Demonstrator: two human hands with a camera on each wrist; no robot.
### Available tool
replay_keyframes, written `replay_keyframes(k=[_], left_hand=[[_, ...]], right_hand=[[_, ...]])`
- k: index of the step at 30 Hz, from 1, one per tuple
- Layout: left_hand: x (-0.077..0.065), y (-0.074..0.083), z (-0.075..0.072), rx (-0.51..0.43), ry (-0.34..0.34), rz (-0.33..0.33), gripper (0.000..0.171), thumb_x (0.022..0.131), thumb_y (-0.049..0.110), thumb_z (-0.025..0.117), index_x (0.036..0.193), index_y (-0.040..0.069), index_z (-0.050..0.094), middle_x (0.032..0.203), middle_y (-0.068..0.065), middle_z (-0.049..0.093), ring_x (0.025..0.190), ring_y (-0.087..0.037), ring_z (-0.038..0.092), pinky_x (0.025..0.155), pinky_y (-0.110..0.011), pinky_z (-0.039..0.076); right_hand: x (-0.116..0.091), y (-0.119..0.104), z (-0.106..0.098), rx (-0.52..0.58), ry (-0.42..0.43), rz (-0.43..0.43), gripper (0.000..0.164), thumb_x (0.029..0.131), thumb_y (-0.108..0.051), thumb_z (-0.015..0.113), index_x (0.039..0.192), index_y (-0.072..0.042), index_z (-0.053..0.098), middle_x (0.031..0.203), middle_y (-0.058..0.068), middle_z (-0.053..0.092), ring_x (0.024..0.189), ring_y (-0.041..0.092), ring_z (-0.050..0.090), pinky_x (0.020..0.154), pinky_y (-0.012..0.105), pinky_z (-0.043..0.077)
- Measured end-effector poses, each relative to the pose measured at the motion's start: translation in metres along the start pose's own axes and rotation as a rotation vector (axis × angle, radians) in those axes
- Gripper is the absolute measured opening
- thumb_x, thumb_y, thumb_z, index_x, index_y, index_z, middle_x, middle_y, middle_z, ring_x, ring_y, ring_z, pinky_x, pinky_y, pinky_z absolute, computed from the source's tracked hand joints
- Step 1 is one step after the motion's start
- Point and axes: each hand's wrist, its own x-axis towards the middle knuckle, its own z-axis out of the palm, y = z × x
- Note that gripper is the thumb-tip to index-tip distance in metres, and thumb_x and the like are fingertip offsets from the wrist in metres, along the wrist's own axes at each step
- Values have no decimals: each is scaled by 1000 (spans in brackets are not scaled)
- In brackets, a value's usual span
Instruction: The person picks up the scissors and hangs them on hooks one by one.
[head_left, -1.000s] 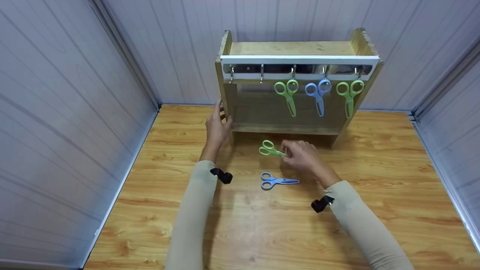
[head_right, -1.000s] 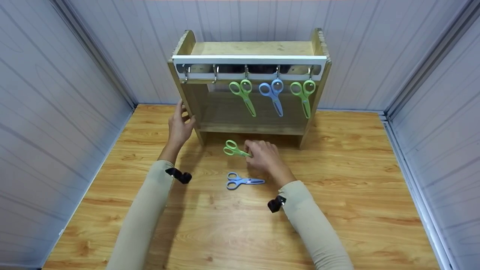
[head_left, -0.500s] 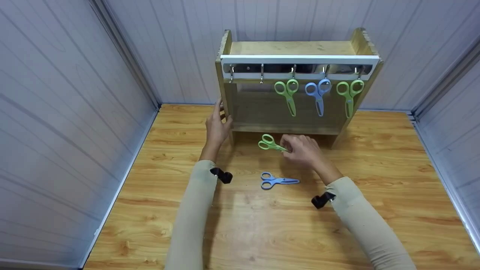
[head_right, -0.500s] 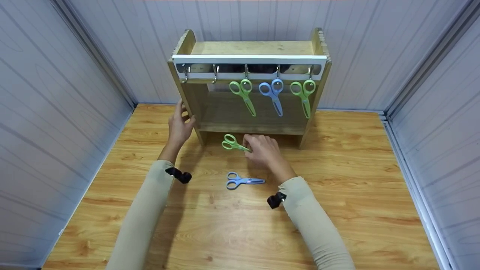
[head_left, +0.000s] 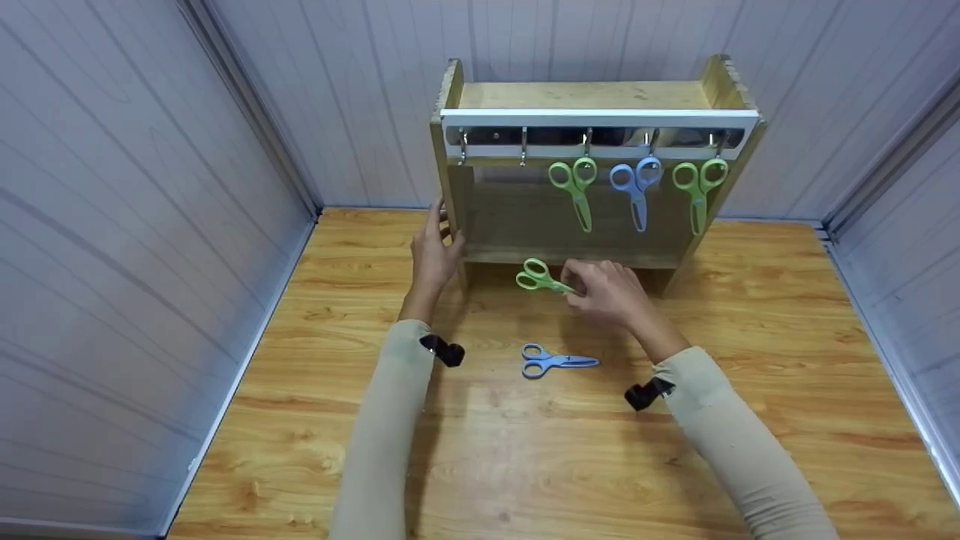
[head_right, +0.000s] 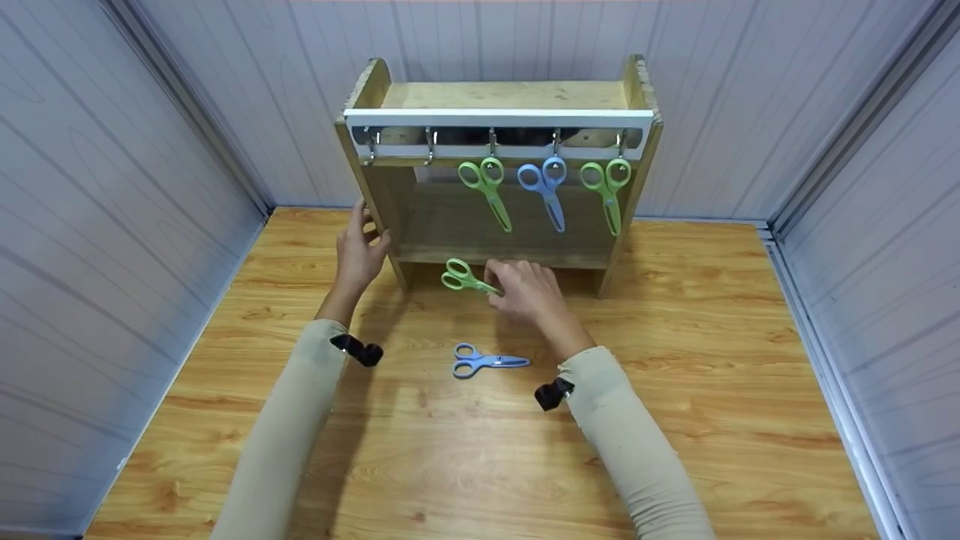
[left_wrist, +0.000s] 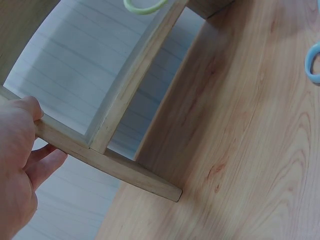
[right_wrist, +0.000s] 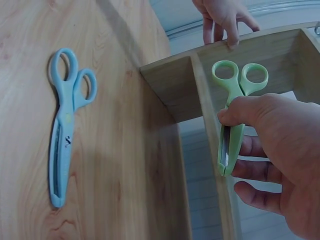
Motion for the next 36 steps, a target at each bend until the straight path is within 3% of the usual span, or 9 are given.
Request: replay_keyframes(k=[15,20,29,36], left_hand=[[1,-1,1,39,12,40,72,106,-4,68,172,6,43,150,-32,68,139,-49,72,116,-56,65],[0,-1,1,40,14,34,72,106,-5,68,172,5,43,150,-32,68,137,-51,73,114,-58,65],[0,1,0,40,22,34,72,105,-5,69,172,5,44,150,-31,68,139,-48,72,116,-54,65],[1,0,0,42,18,22,71,106,-3,69,172,5,43,151,-30,68,144,-45,70,118,-52,64]], right_hand=[[7,-7,-18,0,39,-49,13,100,-21,79,108,-12,74,88,6,72,75,22,61,64,33,42],[10,-11,-22,2,52,-49,14,101,-22,80,109,-12,74,89,6,73,76,23,62,65,33,43],[13,-17,-32,14,71,-48,18,101,-22,81,113,-11,75,95,9,77,83,27,70,69,37,51],[13,-22,-39,15,93,-55,20,101,-22,81,115,-9,74,97,10,77,85,28,69,70,37,51]])
